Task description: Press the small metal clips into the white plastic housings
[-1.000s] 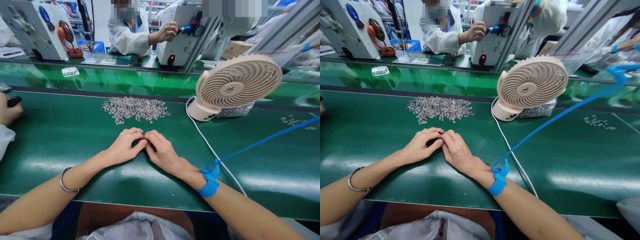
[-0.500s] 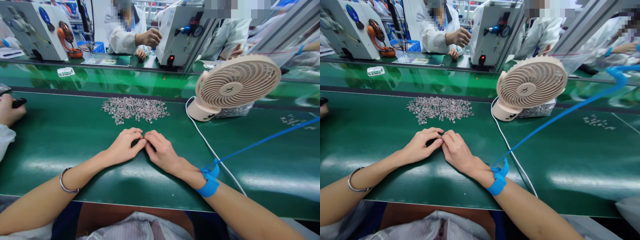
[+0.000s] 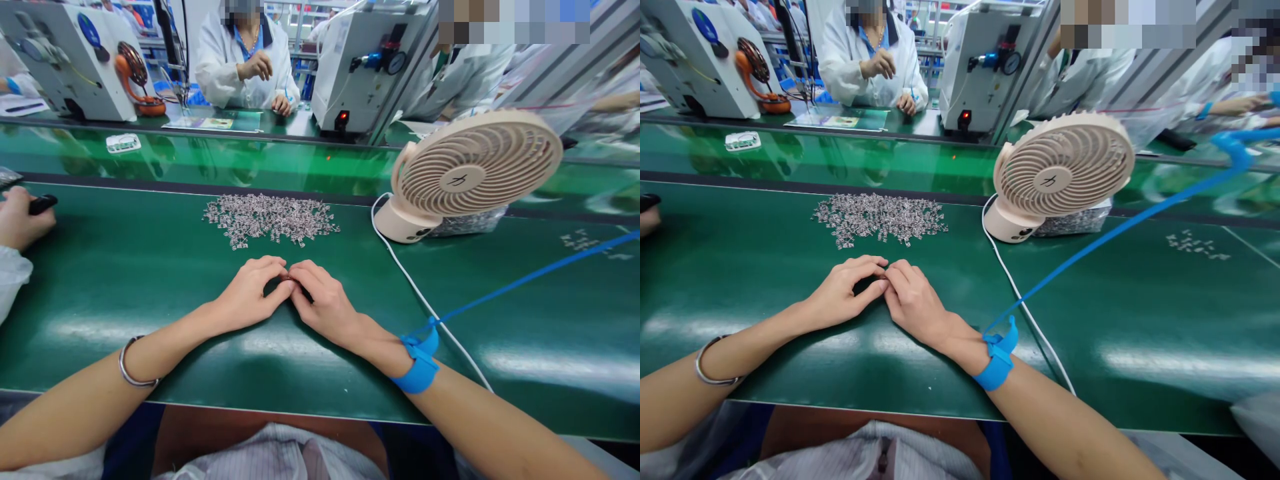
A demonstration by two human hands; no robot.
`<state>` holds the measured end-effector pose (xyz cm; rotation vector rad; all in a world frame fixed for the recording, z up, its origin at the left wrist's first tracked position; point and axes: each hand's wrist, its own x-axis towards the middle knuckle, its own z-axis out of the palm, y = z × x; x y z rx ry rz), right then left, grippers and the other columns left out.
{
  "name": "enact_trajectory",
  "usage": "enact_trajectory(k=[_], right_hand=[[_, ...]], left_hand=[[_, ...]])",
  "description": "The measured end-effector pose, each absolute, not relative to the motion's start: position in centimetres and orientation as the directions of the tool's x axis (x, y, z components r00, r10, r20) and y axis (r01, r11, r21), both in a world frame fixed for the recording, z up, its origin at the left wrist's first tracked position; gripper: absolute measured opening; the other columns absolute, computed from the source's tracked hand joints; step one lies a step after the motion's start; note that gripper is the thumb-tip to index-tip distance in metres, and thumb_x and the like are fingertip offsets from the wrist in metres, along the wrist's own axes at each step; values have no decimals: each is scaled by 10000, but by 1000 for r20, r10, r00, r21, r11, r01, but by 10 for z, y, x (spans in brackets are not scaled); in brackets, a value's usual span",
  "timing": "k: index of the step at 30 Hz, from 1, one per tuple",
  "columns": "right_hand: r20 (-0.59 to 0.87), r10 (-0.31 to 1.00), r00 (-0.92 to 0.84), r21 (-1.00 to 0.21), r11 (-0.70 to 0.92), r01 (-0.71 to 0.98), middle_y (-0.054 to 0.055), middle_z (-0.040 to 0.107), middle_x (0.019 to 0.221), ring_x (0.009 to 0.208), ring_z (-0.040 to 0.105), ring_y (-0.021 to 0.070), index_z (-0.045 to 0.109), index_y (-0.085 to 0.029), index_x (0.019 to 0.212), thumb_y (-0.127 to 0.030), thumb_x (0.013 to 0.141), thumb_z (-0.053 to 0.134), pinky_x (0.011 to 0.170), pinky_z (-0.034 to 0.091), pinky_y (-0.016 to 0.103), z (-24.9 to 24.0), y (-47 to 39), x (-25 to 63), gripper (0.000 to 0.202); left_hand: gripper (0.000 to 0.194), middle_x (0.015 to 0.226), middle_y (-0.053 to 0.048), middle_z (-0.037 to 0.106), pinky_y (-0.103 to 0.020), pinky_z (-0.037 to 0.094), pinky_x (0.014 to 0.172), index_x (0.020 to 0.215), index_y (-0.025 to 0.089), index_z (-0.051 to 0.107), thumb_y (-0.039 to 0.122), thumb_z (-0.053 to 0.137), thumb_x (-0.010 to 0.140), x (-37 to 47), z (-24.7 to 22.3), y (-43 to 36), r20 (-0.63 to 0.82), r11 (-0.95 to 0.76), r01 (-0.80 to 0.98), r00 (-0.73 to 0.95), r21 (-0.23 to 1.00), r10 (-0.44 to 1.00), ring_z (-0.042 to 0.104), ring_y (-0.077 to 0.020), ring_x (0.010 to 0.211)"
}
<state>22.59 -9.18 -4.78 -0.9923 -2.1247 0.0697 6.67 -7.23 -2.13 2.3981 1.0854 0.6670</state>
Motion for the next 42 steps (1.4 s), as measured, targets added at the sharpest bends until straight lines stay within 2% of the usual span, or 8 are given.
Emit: enact_trajectory(k=[16,27,42], right_hand=[[615,692,-378,-386,683,620,64,560,778,729,542,162,511,-175,819,-87,835,390,639,474,297,-48,-92,226,150],[600,713,-362,-418,665,619,63,526,761,693,511,150,458,-177,794,-79,839,372,620,452,279,-46,-92,226,138],[610,702,-368,-400,673,622,52,525,751,680,500,139,489,-162,842,-68,832,372,613,441,269,-44,-94,225,150]], left_hand=[[190,1013,-43,641,-362,434,856,844,189,587,302,434,857,66,-22,-73,271,-612,563,573,556,773,568,-198,996],[188,1051,-62,637,-371,438,852,803,176,610,230,433,841,65,-23,-73,252,-617,575,589,537,768,582,-197,966],[192,1055,-64,629,-323,435,815,771,166,601,178,424,843,65,-25,-73,293,-663,555,612,503,735,588,-169,922]])
